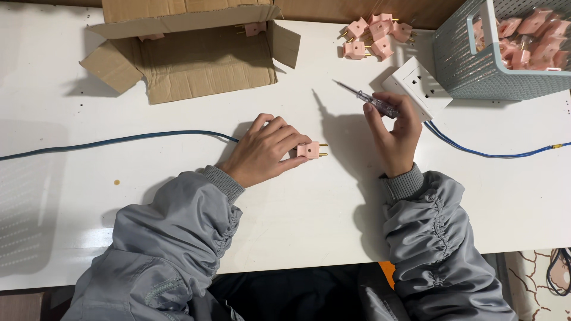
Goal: The person assembles an electrical plug by unscrewing the housing with a tester screwdriver, positioning the internal metal contacts, and then reattaching the housing using the screwdriver.
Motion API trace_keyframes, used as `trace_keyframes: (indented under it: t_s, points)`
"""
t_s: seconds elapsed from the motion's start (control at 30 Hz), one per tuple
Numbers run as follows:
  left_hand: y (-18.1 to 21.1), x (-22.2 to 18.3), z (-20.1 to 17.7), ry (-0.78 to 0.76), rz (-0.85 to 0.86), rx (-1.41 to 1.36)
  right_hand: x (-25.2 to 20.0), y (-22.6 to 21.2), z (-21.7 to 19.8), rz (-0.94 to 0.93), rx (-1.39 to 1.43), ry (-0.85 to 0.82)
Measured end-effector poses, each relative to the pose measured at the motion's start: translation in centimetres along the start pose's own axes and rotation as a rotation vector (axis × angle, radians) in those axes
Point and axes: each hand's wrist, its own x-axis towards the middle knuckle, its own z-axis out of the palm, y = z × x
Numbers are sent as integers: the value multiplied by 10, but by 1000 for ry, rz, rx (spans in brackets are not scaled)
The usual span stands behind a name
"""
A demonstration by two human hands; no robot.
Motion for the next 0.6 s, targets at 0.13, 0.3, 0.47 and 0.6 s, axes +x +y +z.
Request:
trace_keyframes:
  t_s: [0.13,0.3,0.47,0.6]
  points:
    - [-2,-1,0,-14,-2,-23,-5,0,6,-14,123,34]
    - [-3,-3,1,-11,10,-13,-12,-15,13,-114,147,46]
    - [-2,-4,-2,1,10,-22,-18,-6,16,-197,180,47]
    - [-1,-8,1,34,1,-19,-20,-3,15,-153,205,53]
